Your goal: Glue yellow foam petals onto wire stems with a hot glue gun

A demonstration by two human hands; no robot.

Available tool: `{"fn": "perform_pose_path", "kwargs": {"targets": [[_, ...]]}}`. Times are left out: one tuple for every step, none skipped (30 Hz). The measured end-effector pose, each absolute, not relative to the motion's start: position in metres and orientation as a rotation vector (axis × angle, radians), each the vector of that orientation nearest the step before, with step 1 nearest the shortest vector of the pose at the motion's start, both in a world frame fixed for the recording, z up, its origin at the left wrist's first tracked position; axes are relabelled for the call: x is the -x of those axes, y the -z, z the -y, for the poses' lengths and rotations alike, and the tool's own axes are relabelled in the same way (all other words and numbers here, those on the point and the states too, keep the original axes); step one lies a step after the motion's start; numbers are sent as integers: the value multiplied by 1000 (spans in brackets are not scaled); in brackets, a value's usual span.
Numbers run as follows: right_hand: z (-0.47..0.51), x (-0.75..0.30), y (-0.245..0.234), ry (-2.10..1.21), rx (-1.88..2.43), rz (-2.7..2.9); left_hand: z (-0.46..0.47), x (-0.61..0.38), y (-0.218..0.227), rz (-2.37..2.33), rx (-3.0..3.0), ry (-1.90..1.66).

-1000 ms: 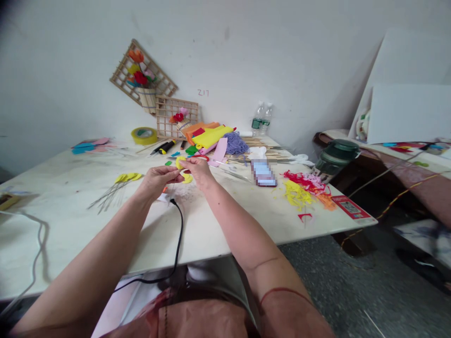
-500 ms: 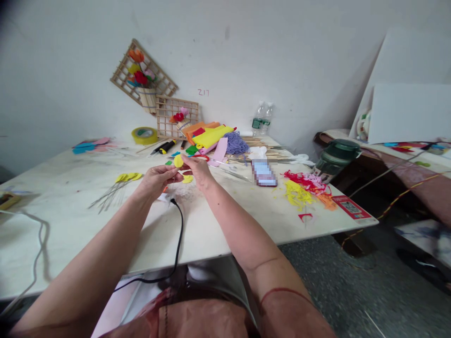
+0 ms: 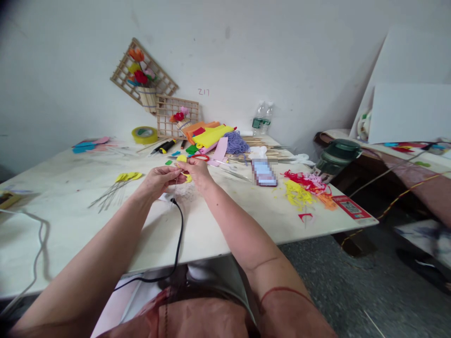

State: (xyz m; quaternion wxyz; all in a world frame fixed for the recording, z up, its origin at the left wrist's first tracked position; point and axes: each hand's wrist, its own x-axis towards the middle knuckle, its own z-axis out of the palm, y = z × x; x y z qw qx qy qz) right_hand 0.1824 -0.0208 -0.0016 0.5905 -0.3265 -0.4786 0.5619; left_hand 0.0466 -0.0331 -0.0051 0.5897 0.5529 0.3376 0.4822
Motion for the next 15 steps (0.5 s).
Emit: {"fn": "perform_pose_path", "kwargs": {"targets": [[21,-182,2,-1307,765,1091,33,-47,5,-792,-1280,-1104],[21,-182,1,-1303,768,1073,33,-47,5,-798,-1273,-1088],[21,-182,1,-1294,770,1059,33,-47,5,-802,-1267,-1077],[21,-181,1,-1281,772,1052,33,-47,5,-804,-1264,-1070],[21,-181,1,-1267,773,1051,33,-47,6,-807,-1262,-1067],[21,-181,2,-1252,774,1054,32,-47,6,-809,-1262,-1064],[21,-181,2,-1238,775,1058,32,-46,7,-809,-1262,-1062],[21,-180,3,-1228,778,1062,31,-46,7,-808,-1263,-1061],[21,-180,3,-1227,781,1065,31,-46,8,-806,-1263,-1062],[21,-181,4,-1236,783,1072,31,-46,8,-803,-1262,-1064],[21,-181,4,-1252,783,1084,31,-46,8,-799,-1262,-1067],[21,-181,4,-1272,780,1098,31,-46,7,-798,-1261,-1071],[21,-182,4,-1291,773,1110,31,-46,7,-798,-1261,-1075],[22,-182,4,-1303,765,1120,31,-46,6,-800,-1261,-1080],[22,-183,4,-1309,758,1124,32,-46,6,-805,-1260,-1083]]}}
